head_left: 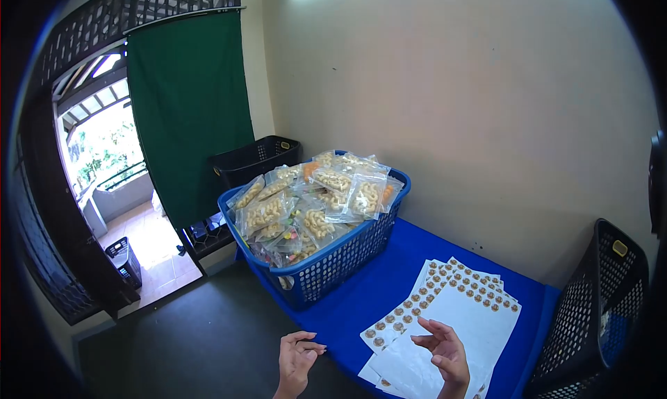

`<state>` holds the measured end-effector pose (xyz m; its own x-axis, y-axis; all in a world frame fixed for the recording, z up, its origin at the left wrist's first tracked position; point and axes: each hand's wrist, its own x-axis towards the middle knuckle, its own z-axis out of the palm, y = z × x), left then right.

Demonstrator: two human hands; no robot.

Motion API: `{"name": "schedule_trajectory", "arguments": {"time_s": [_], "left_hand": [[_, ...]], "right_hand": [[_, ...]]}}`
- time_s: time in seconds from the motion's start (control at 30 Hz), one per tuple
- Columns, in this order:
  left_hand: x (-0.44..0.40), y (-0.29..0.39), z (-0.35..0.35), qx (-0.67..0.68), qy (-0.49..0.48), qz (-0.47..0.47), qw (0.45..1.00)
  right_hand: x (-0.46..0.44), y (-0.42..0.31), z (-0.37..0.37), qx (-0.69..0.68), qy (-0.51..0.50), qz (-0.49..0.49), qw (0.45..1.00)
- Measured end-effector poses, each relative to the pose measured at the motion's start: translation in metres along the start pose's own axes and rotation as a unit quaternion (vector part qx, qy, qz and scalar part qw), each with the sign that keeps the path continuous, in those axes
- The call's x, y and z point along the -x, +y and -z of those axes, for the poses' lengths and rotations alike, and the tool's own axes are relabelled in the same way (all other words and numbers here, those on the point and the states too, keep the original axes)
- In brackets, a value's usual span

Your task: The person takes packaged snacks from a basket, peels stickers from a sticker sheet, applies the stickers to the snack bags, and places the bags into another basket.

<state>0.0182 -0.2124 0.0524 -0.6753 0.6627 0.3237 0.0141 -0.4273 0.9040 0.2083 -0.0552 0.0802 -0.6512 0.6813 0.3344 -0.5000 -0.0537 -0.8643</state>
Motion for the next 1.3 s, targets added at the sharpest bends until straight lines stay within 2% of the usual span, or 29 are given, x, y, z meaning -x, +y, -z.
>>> {"name": "schedule_trajectory", "arguments": {"time_s": [0.13, 0.2, 0.3, 0.4, 0.47, 0.5, 0.57, 0.6, 0.67, 0.73, 0.8, 0.83, 0.87, 0.93, 1.0, 1.07, 1.13, 1.27, 1.3], "left_hand": [[-0.023, 0.001, -0.006, -0.004, -0.003, -0.015, 1.0], [-0.037, 0.003, -0.002, -0.049, -0.035, -0.068, 0.996], [-0.076, 0.02, 0.008, -0.187, -0.044, -0.134, 0.972], [-0.124, 0.048, 0.017, -0.359, -0.062, -0.188, 0.912], [-0.146, 0.064, 0.015, -0.487, -0.148, -0.207, 0.836], [-0.156, 0.069, 0.014, -0.484, -0.15, -0.206, 0.837], [-0.174, 0.07, 0.013, -0.549, -0.279, -0.195, 0.763], [-0.185, 0.067, 0.015, -0.545, -0.284, -0.196, 0.764], [-0.213, 0.049, 0.023, -0.632, -0.319, -0.242, 0.663], [-0.244, 0.026, 0.035, -0.649, -0.332, -0.236, 0.643], [-0.268, 0.015, 0.037, -0.757, -0.359, -0.191, 0.512], [-0.275, 0.016, 0.032, -0.769, -0.39, -0.112, 0.494], [-0.282, 0.008, 0.032, -0.764, -0.4, -0.122, 0.492], [-0.292, -0.023, 0.048, -0.799, -0.419, -0.124, 0.413], [-0.295, -0.045, 0.058, -0.794, -0.427, -0.158, 0.403], [-0.287, -0.036, 0.054, -0.77, -0.42, -0.168, 0.45], [-0.284, -0.023, 0.048, -0.761, -0.425, -0.182, 0.455], [-0.276, 0.012, 0.049, -0.739, -0.337, -0.233, 0.535], [-0.269, 0.033, 0.043, -0.714, -0.336, -0.219, 0.575]], "right_hand": [[-0.017, 0.0, 0.011, 0.003, -0.004, 0.006, 1.0], [-0.023, 0.0, 0.017, 0.003, -0.01, 0.006, 1.0], [-0.025, 0.001, 0.022, 0.014, 0.003, 0.0, 1.0], [-0.023, 0.0, 0.029, 0.023, 0.005, 0.011, 1.0], [-0.023, -0.004, 0.03, 0.034, 0.023, 0.027, 0.999], [-0.021, -0.006, 0.03, 0.043, 0.044, 0.044, 0.997], [-0.014, -0.01, 0.032, 0.057, 0.072, 0.049, 0.995], [-0.011, -0.011, 0.034, 0.067, 0.096, 0.053, 0.992], [-0.003, -0.01, 0.037, 0.074, 0.113, 0.067, 0.989], [0.004, -0.011, 0.036, 0.077, 0.161, 0.096, 0.979], [0.01, -0.011, 0.035, 0.083, 0.182, 0.109, 0.974], [0.012, -0.011, 0.034, 0.092, 0.188, 0.111, 0.972], [0.015, -0.012, 0.032, 0.102, 0.194, 0.112, 0.969], [0.016, -0.01, 0.028, 0.108, 0.214, 0.117, 0.964], [0.015, -0.008, 0.023, 0.113, 0.231, 0.118, 0.959], [0.015, -0.005, 0.018, 0.119, 0.238, 0.113, 0.957], [0.014, -0.004, 0.013, 0.13, 0.256, 0.108, 0.952], [0.022, 0.002, 0.016, 0.142, 0.254, 0.089, 0.953], [0.021, 0.002, 0.012, 0.148, 0.265, 0.092, 0.948]]}}
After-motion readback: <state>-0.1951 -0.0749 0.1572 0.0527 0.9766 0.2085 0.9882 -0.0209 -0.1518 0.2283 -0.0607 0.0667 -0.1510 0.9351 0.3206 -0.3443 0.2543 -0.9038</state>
